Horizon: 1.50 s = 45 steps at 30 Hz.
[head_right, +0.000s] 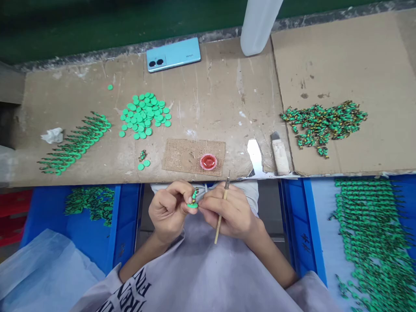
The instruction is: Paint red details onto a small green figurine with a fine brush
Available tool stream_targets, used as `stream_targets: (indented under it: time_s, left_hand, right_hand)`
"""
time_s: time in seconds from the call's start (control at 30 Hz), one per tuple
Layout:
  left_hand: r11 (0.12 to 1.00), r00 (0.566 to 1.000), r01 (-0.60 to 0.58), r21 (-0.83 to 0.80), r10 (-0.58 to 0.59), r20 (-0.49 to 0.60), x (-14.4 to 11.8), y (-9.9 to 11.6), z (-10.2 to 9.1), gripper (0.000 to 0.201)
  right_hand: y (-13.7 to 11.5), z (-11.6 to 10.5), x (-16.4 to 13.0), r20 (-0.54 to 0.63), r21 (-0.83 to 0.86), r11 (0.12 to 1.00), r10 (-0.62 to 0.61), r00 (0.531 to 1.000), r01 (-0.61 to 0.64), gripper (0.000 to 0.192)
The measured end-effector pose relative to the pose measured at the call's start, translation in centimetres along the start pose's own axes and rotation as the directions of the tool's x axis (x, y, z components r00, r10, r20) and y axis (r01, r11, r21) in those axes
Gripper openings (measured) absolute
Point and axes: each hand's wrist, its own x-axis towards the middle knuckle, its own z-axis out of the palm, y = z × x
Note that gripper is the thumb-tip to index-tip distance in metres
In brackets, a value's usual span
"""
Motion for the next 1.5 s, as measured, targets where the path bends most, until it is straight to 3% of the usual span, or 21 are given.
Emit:
stream_targets:
  time_s: [0.17, 0.53, 1.23, 1.5]
  left_hand:
    - [0.999, 0.999, 0.043, 0.008, -0.043, 0.019, 0.74, 0.46, -0.08, 0.047]
    - [0.998, 0.998, -0.024, 0.057, 0.020, 0.065, 0.50, 0.59, -0.41, 0.039]
    - [0.985, 0.998, -0.059, 0.163, 0.060, 0.000, 0.34, 0.17, 0.05, 0.047]
    - [0.985, 0.997, -0.036, 0.168, 0.025, 0.067, 0.67, 0.93, -0.41, 0.038]
  right_hand:
    - [0.11, -0.08, -0.15, -0.013, 0.030, 1.000, 0.007, 1.000, -0.007, 0.017]
    - [-0.04, 0.26, -0.01, -0.042, 0.066, 0.997, 0.030, 0.999, -0.027, 0.022]
    - [-0.22, 0.34, -0.27, -0.011, 0.045, 0.992, 0.120, 0.993, -0.119, 0.024]
    - [0.15, -0.06, -0.48, 0.003, 0.110, 0.987, 0.115, 0.993, -0.114, 0.025]
